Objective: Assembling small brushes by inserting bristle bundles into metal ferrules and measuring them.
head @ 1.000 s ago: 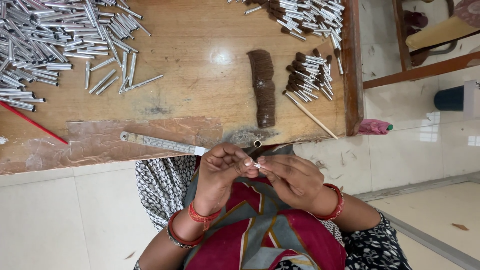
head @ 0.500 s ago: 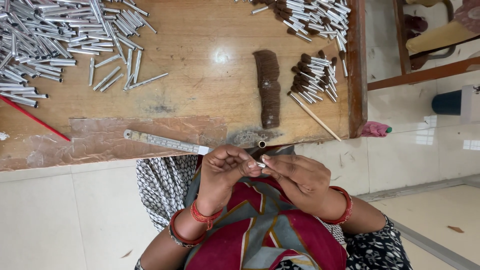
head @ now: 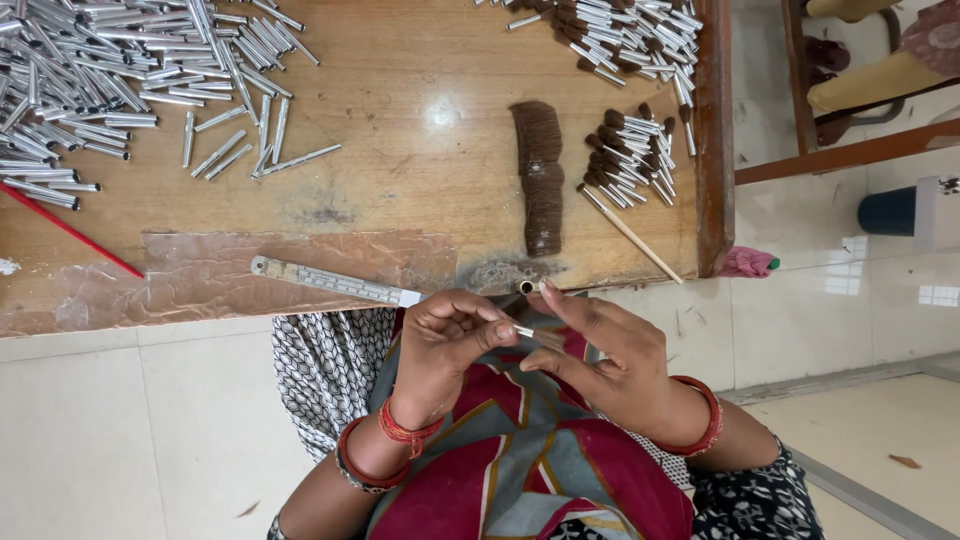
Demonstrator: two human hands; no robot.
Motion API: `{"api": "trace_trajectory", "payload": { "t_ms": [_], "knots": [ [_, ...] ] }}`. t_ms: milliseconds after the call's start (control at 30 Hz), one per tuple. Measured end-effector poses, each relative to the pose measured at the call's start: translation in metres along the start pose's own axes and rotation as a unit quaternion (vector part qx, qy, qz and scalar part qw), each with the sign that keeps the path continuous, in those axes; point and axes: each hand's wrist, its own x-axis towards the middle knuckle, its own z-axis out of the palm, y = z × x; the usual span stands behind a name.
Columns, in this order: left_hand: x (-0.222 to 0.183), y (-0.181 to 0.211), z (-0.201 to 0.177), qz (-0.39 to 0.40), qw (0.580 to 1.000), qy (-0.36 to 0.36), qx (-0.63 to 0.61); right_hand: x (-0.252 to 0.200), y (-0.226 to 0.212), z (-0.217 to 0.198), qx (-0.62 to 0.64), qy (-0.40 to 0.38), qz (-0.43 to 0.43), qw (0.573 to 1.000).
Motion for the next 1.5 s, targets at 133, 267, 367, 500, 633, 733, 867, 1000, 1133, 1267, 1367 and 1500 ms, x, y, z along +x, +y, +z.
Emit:
{"api": "trace_trajectory", "payload": {
  "t_ms": [133,267,367,500,633,733,867,1000,1133,1267,1367,1500],
  "knots": [
    [0.001,0.007,0.004,-0.005,1.0,0.011,0.019,-0.016,0.012,-0.002,0.021,0.014,0.027,0.999],
    [0.0,0.005,0.006,-0.006,1.0,0.005,0.03,-0.022,0.015,0.0,0.014,0.008,0.022,1.0],
    [-0.001,0.0,0.004,-0.015,0.999,-0.001,0.03,-0.018,0.012,0.0,-0.013,0.008,-0.011,1.0],
    [0.0,-0.005,-0.002,-0.031,0.999,0.005,0.014,-0.016,0.011,-0.002,-0.033,0.019,-0.041,0.998],
    [0.001,-0.002,0.002,-0.031,0.999,-0.007,0.004,-0.018,0.015,0.0,-0.036,0.014,-0.052,0.998],
    [0.002,0.005,0.005,-0.03,0.999,-0.014,-0.01,-0.018,0.016,0.004,-0.04,0.031,-0.072,0.996],
    [0.003,0.009,0.006,-0.04,0.998,-0.01,-0.042,-0.024,0.021,0.013,-0.092,0.067,-0.105,0.988],
    [0.002,0.005,0.005,-0.052,0.996,-0.01,-0.066,-0.038,0.034,0.025,-0.114,0.063,-0.092,0.987],
    [0.001,0.001,0.002,-0.052,0.996,-0.013,-0.069,-0.039,0.033,0.028,-0.111,0.063,-0.087,0.988],
    [-0.001,-0.002,0.001,-0.05,0.997,-0.007,-0.063,-0.035,0.033,0.027,-0.077,0.081,-0.092,0.989],
    [-0.002,0.0,0.01,-0.056,0.997,0.002,-0.05,-0.027,0.03,0.03,-0.089,0.11,-0.112,0.984],
    [-0.002,-0.009,0.014,-0.072,0.997,0.017,-0.037,-0.025,0.035,0.034,-0.07,0.162,-0.133,0.975]
  ]
}}
